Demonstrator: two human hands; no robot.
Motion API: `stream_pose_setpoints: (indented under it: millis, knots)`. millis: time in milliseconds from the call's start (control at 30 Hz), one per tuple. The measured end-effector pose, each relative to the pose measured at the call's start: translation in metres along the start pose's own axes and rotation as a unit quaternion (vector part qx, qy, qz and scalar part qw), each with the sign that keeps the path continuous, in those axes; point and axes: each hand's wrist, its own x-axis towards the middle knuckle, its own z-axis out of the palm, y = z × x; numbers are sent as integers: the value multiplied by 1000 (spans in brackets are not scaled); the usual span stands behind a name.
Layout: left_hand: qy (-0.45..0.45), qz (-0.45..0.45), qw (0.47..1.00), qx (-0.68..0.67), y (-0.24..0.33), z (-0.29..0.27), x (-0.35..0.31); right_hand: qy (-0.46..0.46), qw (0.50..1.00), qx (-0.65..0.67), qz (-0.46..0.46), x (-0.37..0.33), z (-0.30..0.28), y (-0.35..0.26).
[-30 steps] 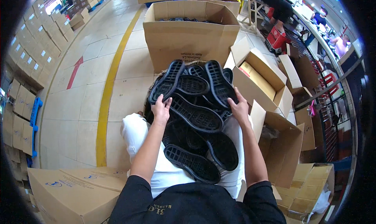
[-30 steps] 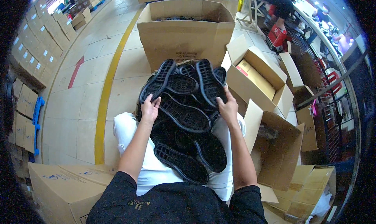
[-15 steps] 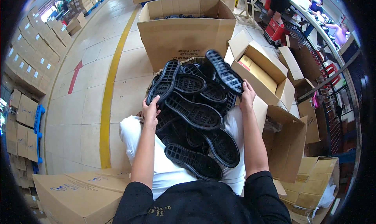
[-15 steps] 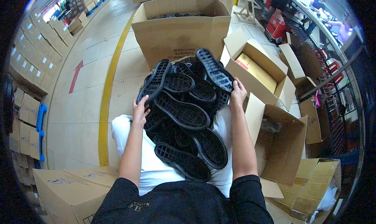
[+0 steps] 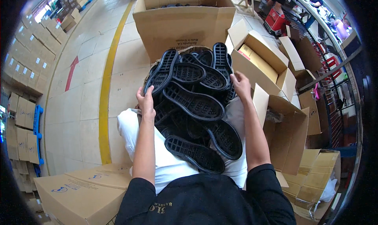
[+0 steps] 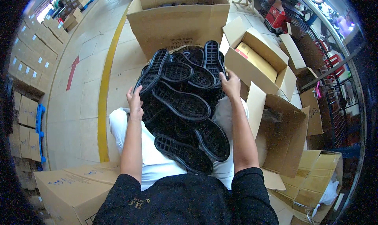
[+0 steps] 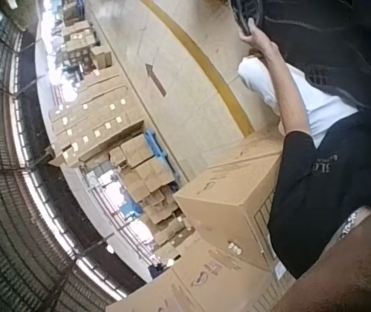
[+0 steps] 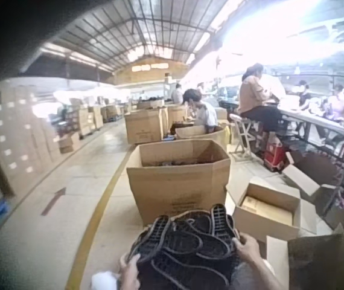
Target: The person sits on the floor and repeatedly takes black slippers from a large cardboard box, places them into white plastic bags, and then puts the packaged slippers into smaller cardboard boxes. The person also stacks unpacked slippers on their lap.
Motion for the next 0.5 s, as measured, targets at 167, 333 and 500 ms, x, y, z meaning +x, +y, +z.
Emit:
stream_pose_setpoints:
  millis: [167,333,500]
  knots:
    - [94,363,906,196,18,-11,-20,-98,979,-163,-74,-98,-52,-83]
    - [-231,570,746,254,38,22,-62,-173,905,-371,-114,-193,-98,-109]
    - [-379,511,677,370,-1,43,-86,-222,933,-283,-14,-193,-99,-102]
